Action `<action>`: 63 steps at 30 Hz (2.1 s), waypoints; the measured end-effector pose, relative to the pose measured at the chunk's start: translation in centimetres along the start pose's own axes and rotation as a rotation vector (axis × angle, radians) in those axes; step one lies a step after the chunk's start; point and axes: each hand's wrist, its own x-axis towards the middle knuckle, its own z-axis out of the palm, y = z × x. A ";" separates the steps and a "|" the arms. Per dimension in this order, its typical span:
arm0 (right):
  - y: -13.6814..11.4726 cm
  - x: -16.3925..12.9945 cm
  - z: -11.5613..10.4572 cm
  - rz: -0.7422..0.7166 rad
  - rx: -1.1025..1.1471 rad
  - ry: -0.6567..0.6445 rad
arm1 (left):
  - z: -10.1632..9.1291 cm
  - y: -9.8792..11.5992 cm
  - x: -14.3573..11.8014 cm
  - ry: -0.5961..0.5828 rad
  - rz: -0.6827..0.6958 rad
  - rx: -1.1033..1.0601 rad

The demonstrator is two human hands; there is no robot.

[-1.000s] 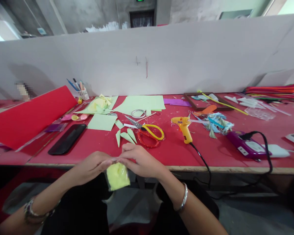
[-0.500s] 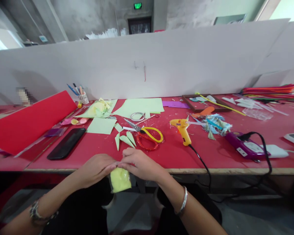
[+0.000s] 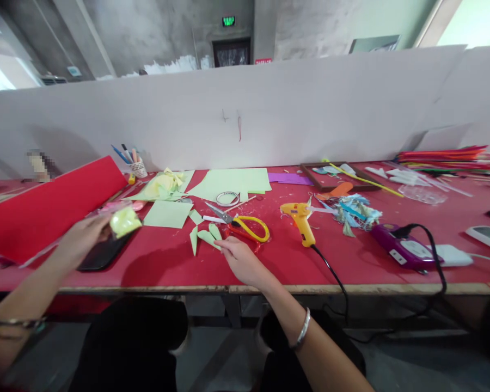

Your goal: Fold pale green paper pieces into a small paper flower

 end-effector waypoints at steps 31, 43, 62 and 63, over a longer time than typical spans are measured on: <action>3.1 1.4 -1.5 0.105 0.376 0.217 | 12.8 11.5 -5.5 -0.202 0.721 0.432; 2.9 1.4 -1.0 0.132 0.322 0.264 | 12.7 11.4 -6.0 -0.290 0.771 0.454; 2.4 2.1 0.0 0.140 0.339 0.318 | 14.2 12.4 -5.0 -0.143 0.517 0.408; 2.3 2.1 0.0 0.141 0.371 0.320 | 14.2 12.3 -4.9 -0.145 0.515 0.409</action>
